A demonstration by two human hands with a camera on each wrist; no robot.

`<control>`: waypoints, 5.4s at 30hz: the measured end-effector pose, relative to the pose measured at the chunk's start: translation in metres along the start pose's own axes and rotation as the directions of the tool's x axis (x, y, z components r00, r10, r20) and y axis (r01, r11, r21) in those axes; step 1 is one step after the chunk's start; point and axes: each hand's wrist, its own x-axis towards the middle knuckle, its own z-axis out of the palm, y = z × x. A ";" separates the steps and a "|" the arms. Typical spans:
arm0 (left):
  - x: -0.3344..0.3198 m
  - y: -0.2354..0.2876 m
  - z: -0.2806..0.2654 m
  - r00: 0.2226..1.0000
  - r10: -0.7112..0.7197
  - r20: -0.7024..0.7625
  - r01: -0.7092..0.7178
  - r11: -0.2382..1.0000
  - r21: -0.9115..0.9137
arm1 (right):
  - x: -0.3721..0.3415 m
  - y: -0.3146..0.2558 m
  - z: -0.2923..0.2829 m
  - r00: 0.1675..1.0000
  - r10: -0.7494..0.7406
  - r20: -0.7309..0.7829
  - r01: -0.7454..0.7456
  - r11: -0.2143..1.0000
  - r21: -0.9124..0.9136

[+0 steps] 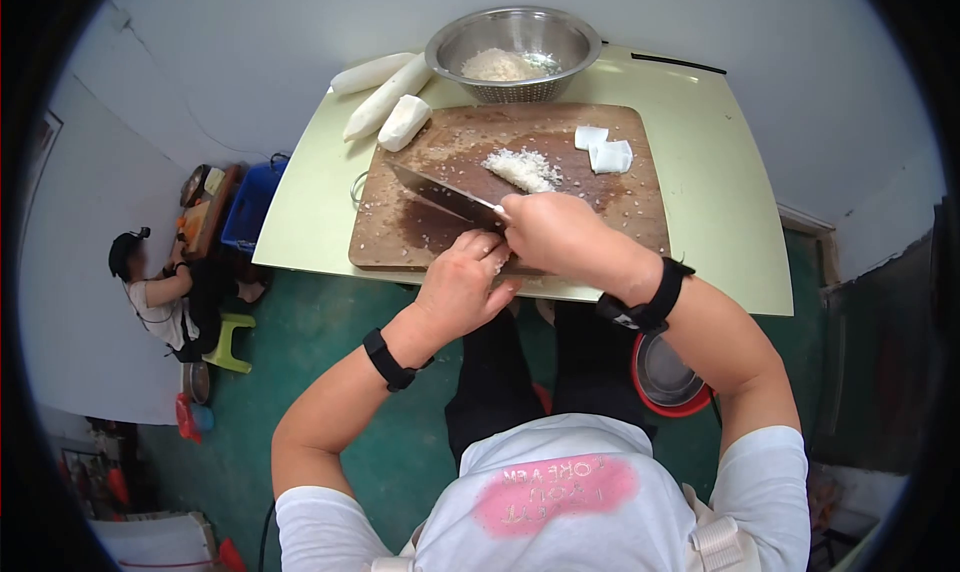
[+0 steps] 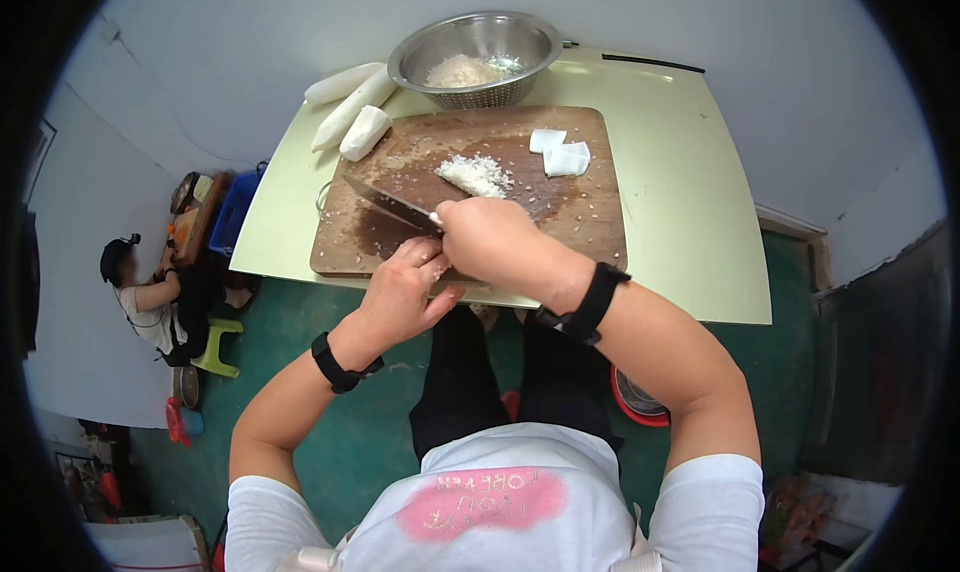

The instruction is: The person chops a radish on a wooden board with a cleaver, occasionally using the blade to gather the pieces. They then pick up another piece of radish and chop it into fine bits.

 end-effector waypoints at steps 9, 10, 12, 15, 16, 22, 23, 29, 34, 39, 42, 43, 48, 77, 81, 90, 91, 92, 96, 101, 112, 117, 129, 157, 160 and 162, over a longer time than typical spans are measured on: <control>0.002 0.007 0.003 1.000 0.024 0.020 -0.025 0.997 0.072 | -0.027 0.018 -0.041 0.978 0.145 -0.152 -0.122 0.982 0.146; 0.005 0.007 0.005 0.999 0.029 0.021 -0.031 0.997 0.077 | -0.029 0.019 -0.042 0.977 0.144 -0.159 -0.121 0.982 0.148; 0.015 0.009 0.008 0.998 0.066 -0.004 -0.065 0.993 0.100 | -0.035 0.022 -0.045 0.977 0.174 -0.121 -0.147 0.967 0.206; 0.025 0.009 0.001 0.994 0.091 -0.062 -0.084 0.991 0.106 | -0.046 0.029 -0.048 0.966 0.222 -0.137 -0.178 0.945 0.275; 0.027 0.005 0.000 0.994 0.095 -0.057 -0.088 0.990 0.108 | -0.048 0.033 -0.048 0.964 0.225 -0.140 -0.180 0.943 0.280; 0.069 -0.025 0.004 0.980 -0.197 -0.018 0.197 0.980 0.031 | -0.050 0.035 -0.060 0.931 0.364 -0.034 -0.233 0.662 0.713; 0.076 -0.030 0.009 0.979 -0.202 -0.017 0.203 0.978 0.044 | -0.051 0.036 -0.059 0.933 0.357 -0.050 -0.211 0.653 0.727; 0.104 -0.030 0.025 0.978 -0.173 0.118 0.140 0.958 0.249 | -0.062 0.043 -0.064 0.923 0.381 -0.054 -0.192 0.578 0.793; 0.107 -0.037 0.018 0.980 -0.093 0.178 0.038 0.957 0.287 | -0.068 0.050 -0.058 0.920 0.391 -0.042 -0.179 0.511 0.841; 0.097 -0.044 -0.007 0.943 0.080 0.322 -0.180 0.939 0.292 | -0.071 0.052 -0.052 0.929 0.369 -0.017 -0.161 0.444 0.882; 0.085 -0.038 -0.015 0.960 0.110 0.256 -0.178 0.948 0.263 | -0.069 0.051 -0.049 0.932 0.362 0.017 -0.173 0.404 0.898; 0.084 -0.037 -0.015 0.961 0.111 0.252 -0.179 0.947 0.267 | -0.069 0.050 -0.049 0.933 0.360 0.013 -0.169 0.407 0.898; 0.079 -0.025 -0.019 0.797 -0.526 0.296 0.532 0.380 -0.757 | -0.062 0.048 -0.034 0.935 0.329 0.135 -0.130 -0.035 0.991; 0.082 -0.041 0.001 0.930 -0.319 0.181 0.364 0.857 -0.365 | -0.071 0.066 0.010 0.882 0.464 0.085 -0.067 -0.057 0.996; 0.074 -0.036 0.003 0.979 0.003 0.203 0.008 0.999 -0.053 | -0.072 0.067 0.012 0.877 0.476 0.064 -0.030 -0.078 0.997; 0.073 -0.031 0.005 0.980 0.067 0.186 -0.078 0.996 0.053 | -0.076 0.068 0.012 0.878 0.477 0.043 -0.008 -0.074 0.997; 0.073 -0.030 0.007 0.982 0.063 0.180 -0.081 0.992 0.092 | -0.076 0.067 0.011 0.875 0.482 0.044 0.002 -0.094 0.996; 0.075 -0.029 0.008 0.983 0.062 0.175 -0.086 0.988 0.132 | -0.076 0.066 0.010 0.872 0.488 0.043 0.015 -0.113 0.993; 0.073 -0.021 0.018 0.993 0.062 0.096 -0.080 0.976 0.200 | -0.075 0.067 0.015 0.897 0.442 0.011 -0.015 0.005 1.000; 0.070 -0.015 0.031 0.998 -0.061 -0.012 0.061 0.930 0.363 | -0.073 0.061 0.019 0.922 0.388 -0.002 -0.063 0.153 0.986; 0.067 -0.021 0.025 0.963 -0.264 -0.062 0.269 0.900 0.343 | -0.072 0.062 0.018 0.920 0.392 0.018 -0.104 0.199 0.974; 0.049 -0.021 0.033 0.951 -0.176 -0.252 0.218 0.964 0.150 | -0.073 0.060 0.020 0.921 0.390 0.007 -0.102 0.223 0.969; 0.048 -0.033 0.034 0.919 -0.236 -0.315 0.244 0.970 -0.017 | -0.054 0.038 -0.015 0.936 0.351 0.042 -0.270 0.634 0.725; 0.050 -0.037 0.041 0.887 -0.235 -0.398 0.265 0.964 0.021 | 0.017 0.018 -0.018 0.995 0.050 -0.083 -0.056 0.996 -0.074; 0.051 -0.037 0.042 0.884 -0.240 -0.401 0.268 0.963 0.013 | 0.017 0.017 -0.016 0.996 0.076 -0.050 -0.079 0.996 -0.052; 0.051 -0.038 0.041 0.892 -0.241 -0.383 0.265 0.964 0.010 | 0.021 0.018 -0.010 0.995 0.101 0.000 -0.101 0.994 -0.046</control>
